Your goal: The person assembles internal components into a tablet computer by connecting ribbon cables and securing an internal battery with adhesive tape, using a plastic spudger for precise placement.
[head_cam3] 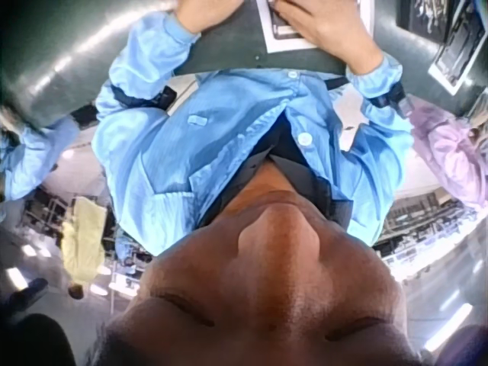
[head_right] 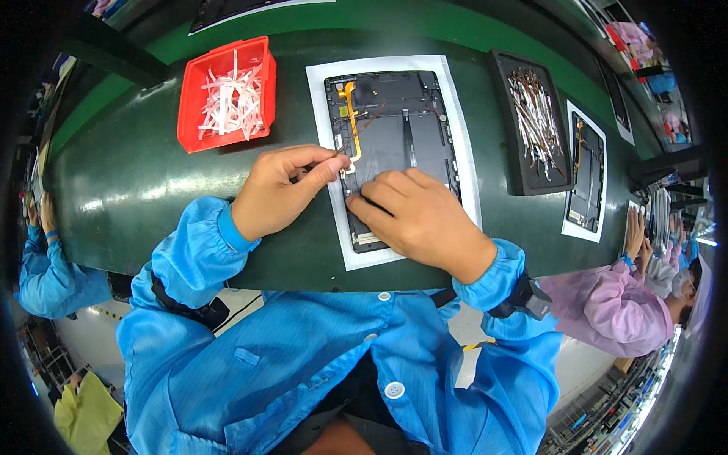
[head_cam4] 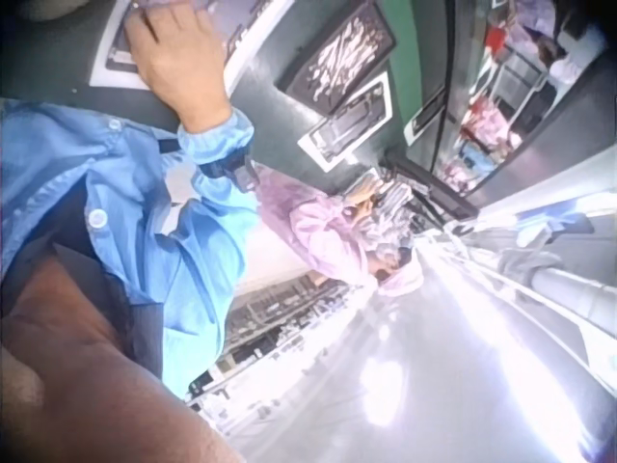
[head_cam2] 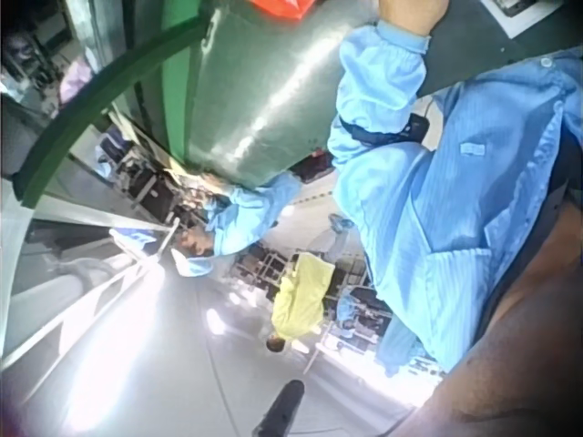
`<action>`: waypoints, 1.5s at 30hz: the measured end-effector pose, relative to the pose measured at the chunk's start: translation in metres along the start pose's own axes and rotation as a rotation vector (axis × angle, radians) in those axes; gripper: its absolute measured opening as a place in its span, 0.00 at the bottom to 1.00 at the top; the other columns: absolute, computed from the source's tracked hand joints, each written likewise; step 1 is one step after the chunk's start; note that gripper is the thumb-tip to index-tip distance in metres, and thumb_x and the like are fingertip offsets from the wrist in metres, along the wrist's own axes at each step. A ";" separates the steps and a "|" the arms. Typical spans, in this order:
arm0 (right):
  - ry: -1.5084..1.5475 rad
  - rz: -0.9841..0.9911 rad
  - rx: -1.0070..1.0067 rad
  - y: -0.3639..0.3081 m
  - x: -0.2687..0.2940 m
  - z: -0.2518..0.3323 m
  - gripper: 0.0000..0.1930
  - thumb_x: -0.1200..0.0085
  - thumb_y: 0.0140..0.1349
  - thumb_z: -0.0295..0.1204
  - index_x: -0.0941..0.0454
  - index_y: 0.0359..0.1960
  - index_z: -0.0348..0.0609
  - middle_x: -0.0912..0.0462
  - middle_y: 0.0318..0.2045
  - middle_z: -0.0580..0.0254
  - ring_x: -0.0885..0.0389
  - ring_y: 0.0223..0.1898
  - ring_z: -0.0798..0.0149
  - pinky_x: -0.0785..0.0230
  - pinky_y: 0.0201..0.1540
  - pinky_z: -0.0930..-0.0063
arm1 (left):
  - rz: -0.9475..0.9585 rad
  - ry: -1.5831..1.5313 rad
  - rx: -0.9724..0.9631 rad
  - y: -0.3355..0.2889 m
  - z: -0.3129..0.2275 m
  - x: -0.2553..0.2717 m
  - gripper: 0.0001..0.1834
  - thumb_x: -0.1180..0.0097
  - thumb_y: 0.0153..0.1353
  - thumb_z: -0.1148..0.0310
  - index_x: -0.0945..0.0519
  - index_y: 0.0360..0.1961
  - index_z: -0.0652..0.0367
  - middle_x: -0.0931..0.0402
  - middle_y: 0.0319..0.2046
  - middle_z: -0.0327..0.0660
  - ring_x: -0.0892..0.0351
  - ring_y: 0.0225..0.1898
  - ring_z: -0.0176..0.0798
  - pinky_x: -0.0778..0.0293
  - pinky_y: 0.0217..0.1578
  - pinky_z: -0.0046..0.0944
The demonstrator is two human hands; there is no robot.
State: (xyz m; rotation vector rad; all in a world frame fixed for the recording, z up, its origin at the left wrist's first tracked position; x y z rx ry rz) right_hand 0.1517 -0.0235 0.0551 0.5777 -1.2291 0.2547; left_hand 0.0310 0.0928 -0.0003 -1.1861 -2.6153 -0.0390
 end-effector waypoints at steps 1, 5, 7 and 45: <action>0.000 0.002 -0.001 0.001 0.000 -0.001 0.17 0.35 0.59 0.29 0.12 0.51 0.43 0.16 0.45 0.65 0.17 0.48 0.59 0.23 0.49 0.64 | -0.013 0.019 -0.024 0.000 -0.002 0.001 0.12 0.33 0.76 0.66 0.08 0.52 0.63 0.08 0.41 0.39 0.18 0.34 0.25 0.23 0.36 0.28; -0.179 0.064 0.175 0.002 -0.002 0.005 0.20 0.40 0.60 0.33 0.14 0.54 0.40 0.17 0.46 0.65 0.17 0.49 0.62 0.23 0.50 0.67 | -0.018 0.074 -0.124 0.001 -0.007 0.002 0.11 0.32 0.75 0.68 0.08 0.51 0.63 0.08 0.39 0.41 0.20 0.31 0.25 0.24 0.33 0.29; -0.232 0.094 0.228 0.004 -0.002 0.007 0.20 0.41 0.60 0.33 0.14 0.53 0.39 0.17 0.45 0.65 0.17 0.48 0.62 0.23 0.50 0.68 | -0.055 0.083 -0.225 0.001 -0.012 0.002 0.10 0.31 0.73 0.69 0.09 0.49 0.64 0.10 0.37 0.43 0.22 0.29 0.26 0.26 0.30 0.30; 1.014 -0.329 -0.991 -0.004 -0.031 -0.033 0.13 0.34 0.76 0.35 0.11 0.43 0.35 0.15 0.29 0.71 0.22 0.30 0.80 0.29 0.33 0.80 | -0.235 0.861 -0.801 -0.033 -0.064 -0.010 0.17 0.27 0.55 0.76 0.13 0.48 0.61 0.15 0.39 0.42 0.17 0.29 0.44 0.21 0.28 0.45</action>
Point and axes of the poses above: each hand's wrist, its own y-axis towards the middle knuckle, its own x-axis out of the back of the hand, z = x × y, the point moved 8 cm from there along y, towards the middle knuckle
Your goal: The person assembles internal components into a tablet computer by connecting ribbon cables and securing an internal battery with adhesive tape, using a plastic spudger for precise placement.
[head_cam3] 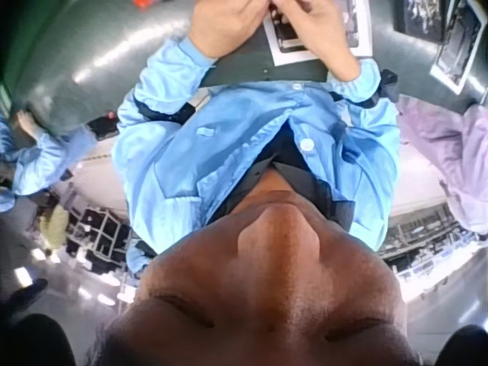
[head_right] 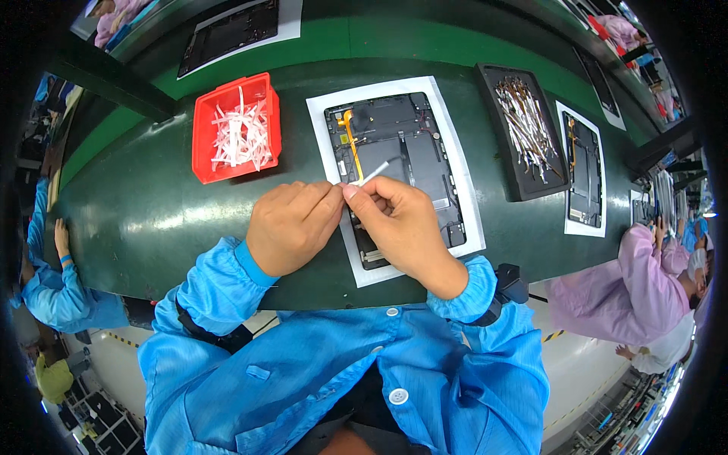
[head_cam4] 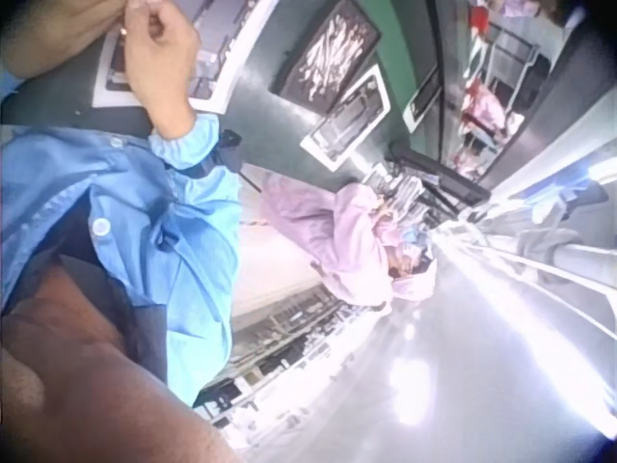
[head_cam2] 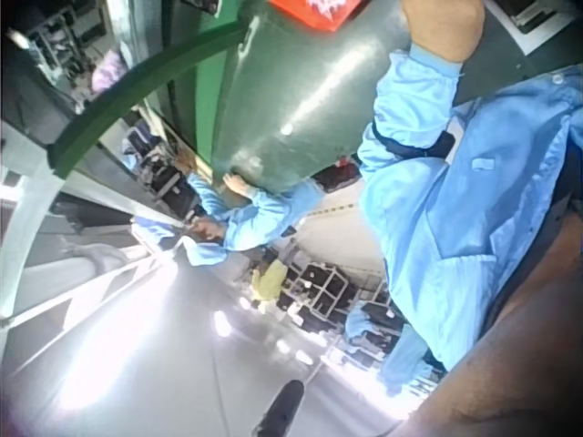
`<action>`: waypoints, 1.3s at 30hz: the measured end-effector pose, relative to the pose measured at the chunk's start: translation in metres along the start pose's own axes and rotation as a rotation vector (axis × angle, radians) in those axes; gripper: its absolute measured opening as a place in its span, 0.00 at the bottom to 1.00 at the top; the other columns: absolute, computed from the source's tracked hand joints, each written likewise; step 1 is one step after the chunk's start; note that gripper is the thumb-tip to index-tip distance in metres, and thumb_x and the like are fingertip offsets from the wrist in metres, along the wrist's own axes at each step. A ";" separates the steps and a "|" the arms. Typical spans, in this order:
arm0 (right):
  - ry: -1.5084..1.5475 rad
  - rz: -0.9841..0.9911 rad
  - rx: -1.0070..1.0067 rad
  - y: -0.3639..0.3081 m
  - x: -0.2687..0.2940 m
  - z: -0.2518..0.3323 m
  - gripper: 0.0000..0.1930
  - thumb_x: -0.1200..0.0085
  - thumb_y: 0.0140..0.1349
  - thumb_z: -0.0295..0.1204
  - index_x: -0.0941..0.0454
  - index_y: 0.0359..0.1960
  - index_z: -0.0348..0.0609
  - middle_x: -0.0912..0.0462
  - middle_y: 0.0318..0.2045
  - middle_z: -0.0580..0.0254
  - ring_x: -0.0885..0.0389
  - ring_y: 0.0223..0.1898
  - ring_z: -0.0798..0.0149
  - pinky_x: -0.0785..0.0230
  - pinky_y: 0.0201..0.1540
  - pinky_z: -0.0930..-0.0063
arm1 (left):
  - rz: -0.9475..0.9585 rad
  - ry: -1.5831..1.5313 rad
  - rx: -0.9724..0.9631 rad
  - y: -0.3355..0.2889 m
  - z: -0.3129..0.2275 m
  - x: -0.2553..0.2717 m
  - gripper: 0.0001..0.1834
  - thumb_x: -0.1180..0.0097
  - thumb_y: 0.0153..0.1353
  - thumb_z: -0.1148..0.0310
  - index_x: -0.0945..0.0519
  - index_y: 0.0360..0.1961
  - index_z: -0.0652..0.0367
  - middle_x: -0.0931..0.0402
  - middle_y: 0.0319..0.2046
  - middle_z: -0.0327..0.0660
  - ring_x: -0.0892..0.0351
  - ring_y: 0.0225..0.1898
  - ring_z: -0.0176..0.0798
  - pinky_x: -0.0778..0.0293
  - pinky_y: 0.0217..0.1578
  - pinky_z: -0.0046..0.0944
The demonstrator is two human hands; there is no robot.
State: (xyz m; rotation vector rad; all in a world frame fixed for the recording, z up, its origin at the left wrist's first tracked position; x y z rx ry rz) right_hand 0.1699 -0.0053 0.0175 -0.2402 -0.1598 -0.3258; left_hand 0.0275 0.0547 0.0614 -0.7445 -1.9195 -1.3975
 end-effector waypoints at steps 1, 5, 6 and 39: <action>0.019 0.012 -0.025 0.001 -0.002 -0.004 0.13 0.36 0.78 0.35 0.11 0.44 0.34 0.15 0.27 0.73 0.22 0.30 0.80 0.29 0.33 0.81 | 0.009 0.056 -0.021 0.000 -0.001 0.000 0.19 0.26 0.54 0.76 0.14 0.48 0.62 0.15 0.40 0.41 0.18 0.28 0.43 0.22 0.27 0.45; 0.106 0.018 -0.039 0.002 0.000 -0.010 0.13 0.36 0.78 0.35 0.11 0.46 0.35 0.14 0.30 0.70 0.21 0.30 0.79 0.29 0.33 0.81 | 0.036 0.071 -0.026 0.000 -0.002 -0.001 0.21 0.26 0.54 0.76 0.14 0.51 0.62 0.15 0.42 0.43 0.18 0.28 0.45 0.21 0.29 0.43; 0.140 0.015 -0.035 0.002 0.003 -0.008 0.13 0.35 0.78 0.35 0.12 0.47 0.35 0.14 0.31 0.70 0.20 0.31 0.79 0.28 0.34 0.81 | 0.024 -0.075 0.079 0.002 0.004 0.001 0.21 0.26 0.56 0.75 0.14 0.53 0.62 0.15 0.42 0.41 0.17 0.29 0.41 0.21 0.30 0.41; -0.285 0.045 0.441 -0.015 -0.002 0.030 0.15 0.32 0.68 0.21 0.13 0.56 0.37 0.14 0.42 0.55 0.13 0.39 0.65 0.20 0.40 0.70 | 0.111 -1.735 1.162 -0.039 0.045 -0.043 0.17 0.44 0.83 0.58 0.16 0.56 0.61 0.13 0.40 0.37 0.12 0.34 0.35 0.22 0.30 0.33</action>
Point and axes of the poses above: each hand's wrist, its own y-axis towards the middle knuckle, its own x-axis out of the back of the hand, z = x × y, the point moved 8 cm from there along y, towards the middle knuckle
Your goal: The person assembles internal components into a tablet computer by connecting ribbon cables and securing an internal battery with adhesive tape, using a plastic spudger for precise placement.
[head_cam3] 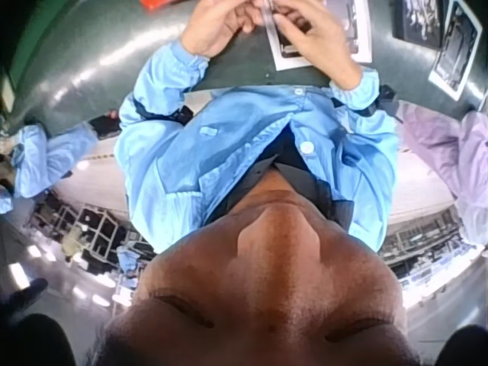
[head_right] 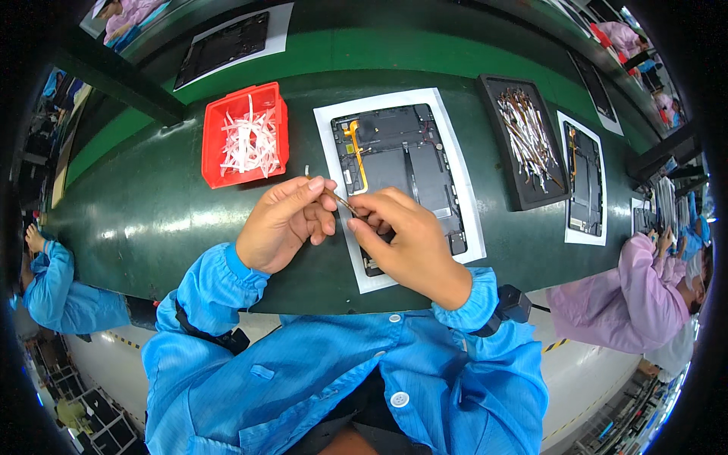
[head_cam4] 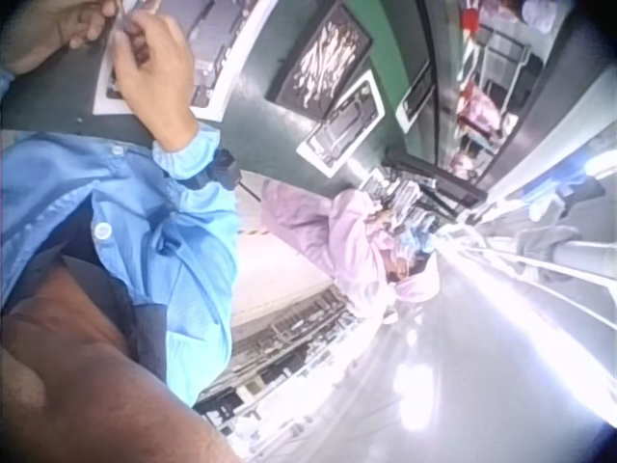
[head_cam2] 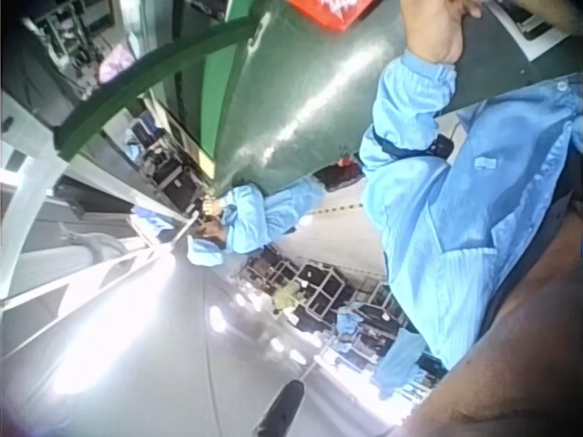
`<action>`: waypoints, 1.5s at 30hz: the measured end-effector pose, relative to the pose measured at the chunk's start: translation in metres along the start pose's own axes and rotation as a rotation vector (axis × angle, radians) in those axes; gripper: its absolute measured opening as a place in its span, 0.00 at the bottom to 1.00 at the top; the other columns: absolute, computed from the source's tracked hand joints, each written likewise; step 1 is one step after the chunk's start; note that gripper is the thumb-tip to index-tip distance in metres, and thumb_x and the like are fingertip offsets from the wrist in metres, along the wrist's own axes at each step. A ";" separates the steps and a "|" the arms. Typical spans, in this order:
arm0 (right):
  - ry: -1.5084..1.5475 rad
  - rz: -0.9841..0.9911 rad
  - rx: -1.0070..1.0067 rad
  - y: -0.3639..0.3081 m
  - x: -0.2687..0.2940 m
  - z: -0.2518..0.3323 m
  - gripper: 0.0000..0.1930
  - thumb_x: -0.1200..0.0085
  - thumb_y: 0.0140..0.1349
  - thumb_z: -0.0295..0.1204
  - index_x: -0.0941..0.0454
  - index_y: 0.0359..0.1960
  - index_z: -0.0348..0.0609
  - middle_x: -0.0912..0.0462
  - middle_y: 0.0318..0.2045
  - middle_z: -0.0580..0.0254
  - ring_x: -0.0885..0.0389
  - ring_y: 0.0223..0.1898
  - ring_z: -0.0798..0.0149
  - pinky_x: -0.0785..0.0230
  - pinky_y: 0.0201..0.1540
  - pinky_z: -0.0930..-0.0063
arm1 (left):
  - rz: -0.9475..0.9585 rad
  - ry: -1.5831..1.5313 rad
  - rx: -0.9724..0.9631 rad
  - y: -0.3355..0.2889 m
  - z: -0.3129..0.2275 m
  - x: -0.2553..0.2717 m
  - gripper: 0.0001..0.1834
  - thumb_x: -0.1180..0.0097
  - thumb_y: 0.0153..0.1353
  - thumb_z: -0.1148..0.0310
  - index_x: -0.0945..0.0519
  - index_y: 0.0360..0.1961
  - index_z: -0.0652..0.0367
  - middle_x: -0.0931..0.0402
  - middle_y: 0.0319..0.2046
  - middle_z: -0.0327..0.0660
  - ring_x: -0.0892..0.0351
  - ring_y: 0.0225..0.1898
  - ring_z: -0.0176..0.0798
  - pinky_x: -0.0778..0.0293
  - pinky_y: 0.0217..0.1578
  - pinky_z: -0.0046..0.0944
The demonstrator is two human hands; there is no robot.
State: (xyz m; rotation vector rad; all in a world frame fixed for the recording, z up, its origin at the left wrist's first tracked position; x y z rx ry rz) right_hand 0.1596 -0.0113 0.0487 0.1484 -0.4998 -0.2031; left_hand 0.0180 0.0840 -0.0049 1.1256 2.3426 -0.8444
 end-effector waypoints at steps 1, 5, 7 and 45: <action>0.002 0.000 0.001 0.001 0.000 -0.003 0.15 0.32 0.68 0.21 0.13 0.56 0.37 0.14 0.42 0.55 0.13 0.39 0.65 0.20 0.40 0.70 | -0.003 -0.043 -0.019 0.001 0.000 0.002 0.17 0.45 0.83 0.57 0.16 0.57 0.60 0.14 0.40 0.37 0.13 0.35 0.34 0.23 0.31 0.33; 0.376 -0.475 -0.143 0.004 0.037 -0.027 0.16 0.34 0.69 0.20 0.16 0.58 0.37 0.15 0.42 0.58 0.14 0.40 0.66 0.21 0.42 0.71 | -0.025 -0.139 -0.127 0.006 -0.009 0.007 0.18 0.47 0.84 0.55 0.18 0.58 0.58 0.16 0.42 0.36 0.17 0.37 0.34 0.24 0.34 0.34; 0.128 -0.825 0.162 -0.015 0.066 0.001 0.15 0.34 0.70 0.20 0.17 0.58 0.37 0.15 0.42 0.59 0.14 0.40 0.67 0.22 0.42 0.72 | -0.042 -0.187 -0.151 0.008 -0.011 0.006 0.18 0.47 0.84 0.55 0.18 0.59 0.57 0.17 0.43 0.36 0.18 0.37 0.33 0.25 0.35 0.35; 0.159 -0.022 -0.121 0.001 -0.001 -0.013 0.10 0.31 0.73 0.28 0.10 0.47 0.33 0.14 0.41 0.64 0.19 0.34 0.76 0.26 0.38 0.79 | -0.011 0.559 -0.152 -0.005 0.018 -0.014 0.11 0.37 0.78 0.71 0.14 0.54 0.68 0.16 0.46 0.41 0.12 0.42 0.32 0.17 0.40 0.33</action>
Point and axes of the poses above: each hand's wrist, its own y-axis towards the middle knuckle, its own x-axis out of the back of the hand, z = x × y, the point moved 8 cm from there along y, towards the middle knuckle
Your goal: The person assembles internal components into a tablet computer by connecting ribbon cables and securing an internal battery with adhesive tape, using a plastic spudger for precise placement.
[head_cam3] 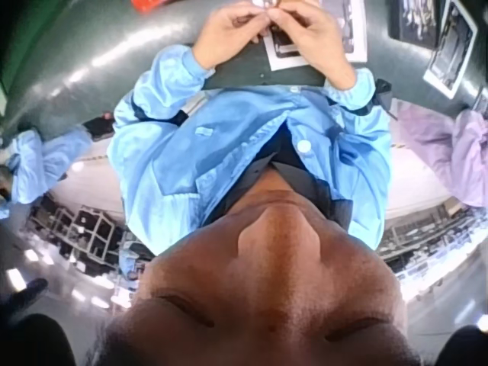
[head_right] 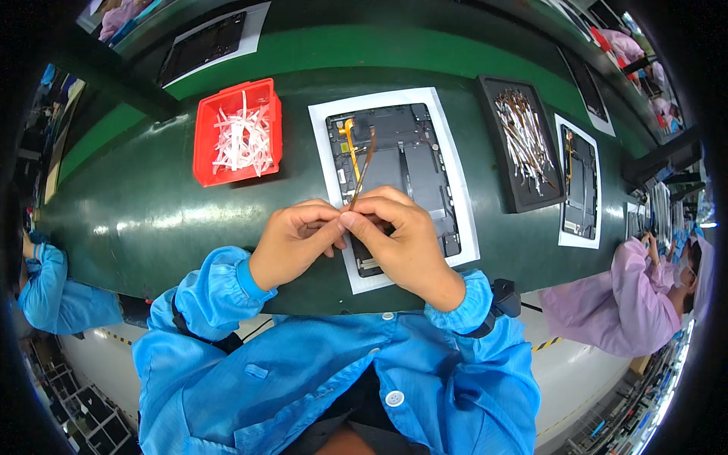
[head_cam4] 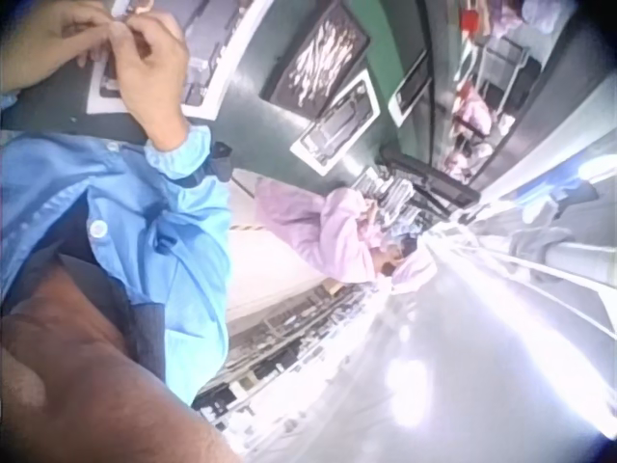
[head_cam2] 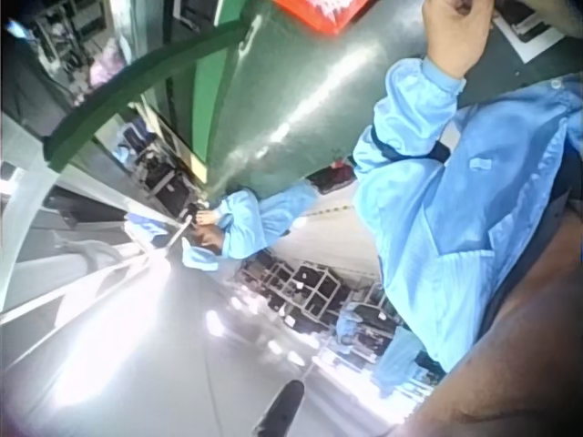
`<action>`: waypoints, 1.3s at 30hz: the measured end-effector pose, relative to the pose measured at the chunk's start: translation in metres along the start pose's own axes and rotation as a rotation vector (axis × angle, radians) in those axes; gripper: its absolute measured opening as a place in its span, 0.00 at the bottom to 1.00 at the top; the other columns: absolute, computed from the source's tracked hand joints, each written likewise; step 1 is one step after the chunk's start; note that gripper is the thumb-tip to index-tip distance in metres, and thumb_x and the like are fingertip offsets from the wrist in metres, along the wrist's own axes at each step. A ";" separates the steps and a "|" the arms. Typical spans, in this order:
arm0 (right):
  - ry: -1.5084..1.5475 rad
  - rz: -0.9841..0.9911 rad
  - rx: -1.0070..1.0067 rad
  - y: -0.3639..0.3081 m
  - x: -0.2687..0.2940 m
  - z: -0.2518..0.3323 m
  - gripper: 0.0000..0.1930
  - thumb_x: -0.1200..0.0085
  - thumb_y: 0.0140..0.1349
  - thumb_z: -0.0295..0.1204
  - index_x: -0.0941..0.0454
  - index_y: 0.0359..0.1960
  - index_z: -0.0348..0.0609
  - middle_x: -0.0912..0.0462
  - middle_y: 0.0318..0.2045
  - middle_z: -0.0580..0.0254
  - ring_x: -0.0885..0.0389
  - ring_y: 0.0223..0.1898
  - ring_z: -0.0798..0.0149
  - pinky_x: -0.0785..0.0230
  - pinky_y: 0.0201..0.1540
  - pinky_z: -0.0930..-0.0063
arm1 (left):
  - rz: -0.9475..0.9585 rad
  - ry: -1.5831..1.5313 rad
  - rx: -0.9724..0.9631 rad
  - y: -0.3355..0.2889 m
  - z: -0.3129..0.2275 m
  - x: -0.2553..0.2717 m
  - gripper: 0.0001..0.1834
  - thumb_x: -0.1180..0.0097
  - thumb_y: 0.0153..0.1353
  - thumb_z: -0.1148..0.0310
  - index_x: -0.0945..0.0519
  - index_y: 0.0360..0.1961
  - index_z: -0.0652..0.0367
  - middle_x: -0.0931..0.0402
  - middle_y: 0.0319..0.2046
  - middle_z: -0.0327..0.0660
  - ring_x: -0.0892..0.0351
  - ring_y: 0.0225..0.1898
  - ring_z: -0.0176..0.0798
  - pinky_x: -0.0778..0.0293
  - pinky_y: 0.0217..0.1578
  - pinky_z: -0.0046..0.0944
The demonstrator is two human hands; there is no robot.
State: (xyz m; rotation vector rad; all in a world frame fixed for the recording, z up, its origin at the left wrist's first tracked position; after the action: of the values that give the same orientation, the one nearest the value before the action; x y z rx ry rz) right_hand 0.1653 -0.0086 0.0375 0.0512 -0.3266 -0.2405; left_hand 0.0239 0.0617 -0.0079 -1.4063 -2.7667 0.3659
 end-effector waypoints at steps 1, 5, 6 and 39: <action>0.062 -0.010 -0.046 0.000 0.000 -0.007 0.09 0.31 0.73 0.28 0.10 0.47 0.33 0.14 0.41 0.64 0.18 0.35 0.75 0.25 0.38 0.78 | 0.000 -0.013 0.034 0.000 0.004 0.001 0.11 0.36 0.78 0.71 0.14 0.54 0.67 0.15 0.46 0.41 0.11 0.43 0.33 0.17 0.40 0.33; 0.216 0.031 -0.210 0.001 0.002 -0.021 0.09 0.33 0.74 0.29 0.11 0.45 0.34 0.14 0.40 0.65 0.15 0.35 0.75 0.24 0.38 0.78 | 0.024 -0.038 0.091 0.001 0.010 0.000 0.09 0.36 0.77 0.70 0.15 0.52 0.65 0.12 0.45 0.40 0.10 0.44 0.34 0.16 0.41 0.32; 0.214 0.034 -0.211 0.001 0.002 -0.022 0.09 0.33 0.74 0.29 0.11 0.45 0.34 0.14 0.40 0.65 0.15 0.35 0.75 0.24 0.38 0.78 | 0.022 -0.041 0.091 0.001 0.011 -0.001 0.09 0.36 0.77 0.70 0.15 0.52 0.65 0.12 0.45 0.40 0.10 0.44 0.34 0.16 0.41 0.32; 0.219 0.064 -0.442 -0.008 0.008 -0.026 0.08 0.34 0.75 0.28 0.13 0.46 0.35 0.12 0.30 0.67 0.16 0.28 0.78 0.26 0.30 0.82 | -0.015 0.068 0.038 -0.002 -0.004 0.003 0.07 0.33 0.73 0.74 0.12 0.47 0.66 0.16 0.41 0.38 0.16 0.39 0.27 0.20 0.38 0.30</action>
State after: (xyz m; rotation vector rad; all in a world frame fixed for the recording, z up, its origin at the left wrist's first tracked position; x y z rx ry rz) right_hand 0.1795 -0.0176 0.0145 -0.3662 -0.0521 -0.2363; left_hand 0.0206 0.0634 -0.0042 -1.3625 -2.7006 0.3611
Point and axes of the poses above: each hand's wrist, its own y-axis towards the middle knuckle, its own x-axis out of the back of the hand, z = x × y, the point moved 8 cm from there along y, towards the middle knuckle
